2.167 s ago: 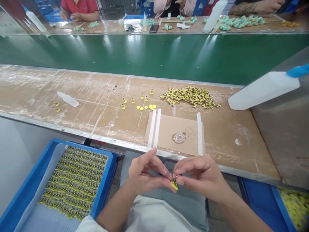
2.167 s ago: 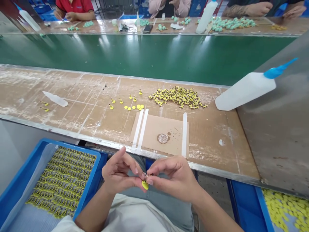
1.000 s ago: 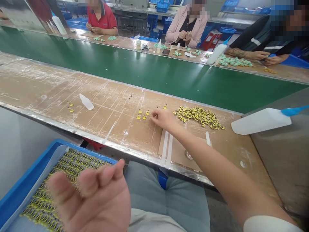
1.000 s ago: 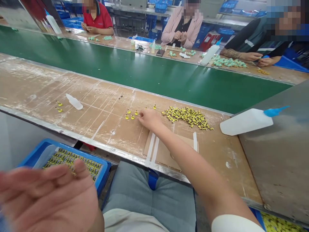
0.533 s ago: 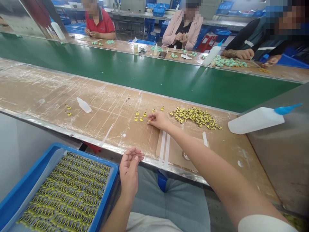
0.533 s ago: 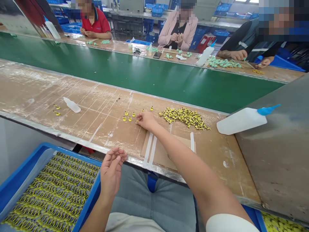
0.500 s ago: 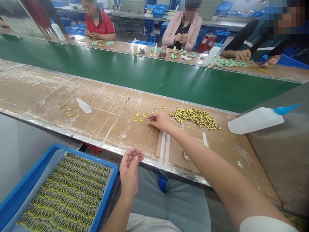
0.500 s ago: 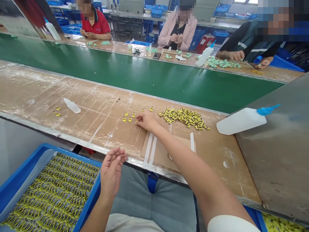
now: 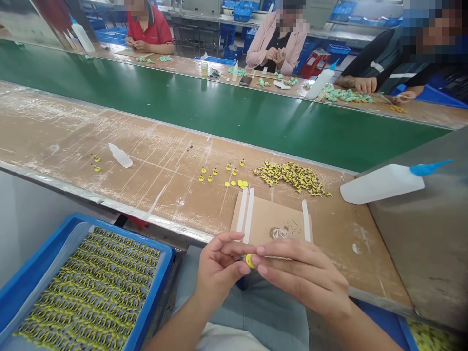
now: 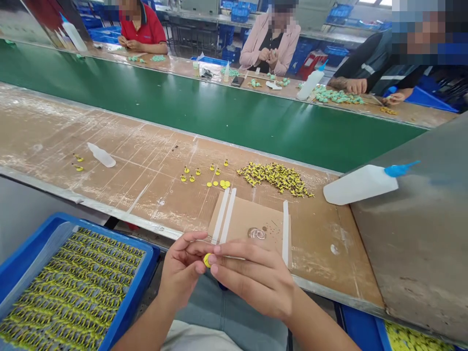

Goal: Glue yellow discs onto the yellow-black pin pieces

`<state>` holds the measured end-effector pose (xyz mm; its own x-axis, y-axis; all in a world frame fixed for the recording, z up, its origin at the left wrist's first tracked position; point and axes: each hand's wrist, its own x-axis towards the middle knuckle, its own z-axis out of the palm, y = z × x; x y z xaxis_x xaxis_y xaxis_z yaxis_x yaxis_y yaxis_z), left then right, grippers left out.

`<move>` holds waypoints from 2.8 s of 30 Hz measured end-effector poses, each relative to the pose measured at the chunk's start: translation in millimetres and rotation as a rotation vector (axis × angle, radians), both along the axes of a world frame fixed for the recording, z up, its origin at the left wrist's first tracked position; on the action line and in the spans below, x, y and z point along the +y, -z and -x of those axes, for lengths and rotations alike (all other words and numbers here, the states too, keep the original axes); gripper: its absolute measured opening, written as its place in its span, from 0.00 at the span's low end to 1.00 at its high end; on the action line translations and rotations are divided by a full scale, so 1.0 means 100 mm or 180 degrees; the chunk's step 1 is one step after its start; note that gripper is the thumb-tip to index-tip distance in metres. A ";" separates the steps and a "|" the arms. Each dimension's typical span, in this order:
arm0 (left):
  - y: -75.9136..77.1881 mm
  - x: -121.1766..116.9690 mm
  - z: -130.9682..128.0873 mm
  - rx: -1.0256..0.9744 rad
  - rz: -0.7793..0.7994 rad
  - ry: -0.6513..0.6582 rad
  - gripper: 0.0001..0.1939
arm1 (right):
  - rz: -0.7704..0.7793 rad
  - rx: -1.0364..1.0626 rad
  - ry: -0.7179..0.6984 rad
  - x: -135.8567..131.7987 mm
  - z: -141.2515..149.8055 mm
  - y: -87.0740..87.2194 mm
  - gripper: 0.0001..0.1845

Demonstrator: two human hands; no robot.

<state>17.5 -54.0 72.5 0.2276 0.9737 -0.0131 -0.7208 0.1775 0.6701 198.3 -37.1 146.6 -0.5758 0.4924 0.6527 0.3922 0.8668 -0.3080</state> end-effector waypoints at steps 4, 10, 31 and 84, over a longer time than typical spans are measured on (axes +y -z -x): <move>0.00 -0.03 -0.09 -0.0029 0.0169 0.0101 0.23 | -0.0088 0.0190 0.0233 -0.11 -0.10 0.23 0.24; 0.04 -0.08 -0.18 0.0181 0.0226 0.0069 0.28 | -0.0159 -0.0013 0.0515 -0.33 -0.26 0.34 0.25; 0.17 0.06 -0.26 0.0421 0.0847 -0.0840 0.21 | 0.0496 0.0773 0.2840 0.11 -0.69 0.65 0.04; 0.37 0.34 -0.49 0.0639 0.1088 -0.0709 0.18 | 0.3455 0.3784 0.1881 0.46 -1.27 1.11 0.24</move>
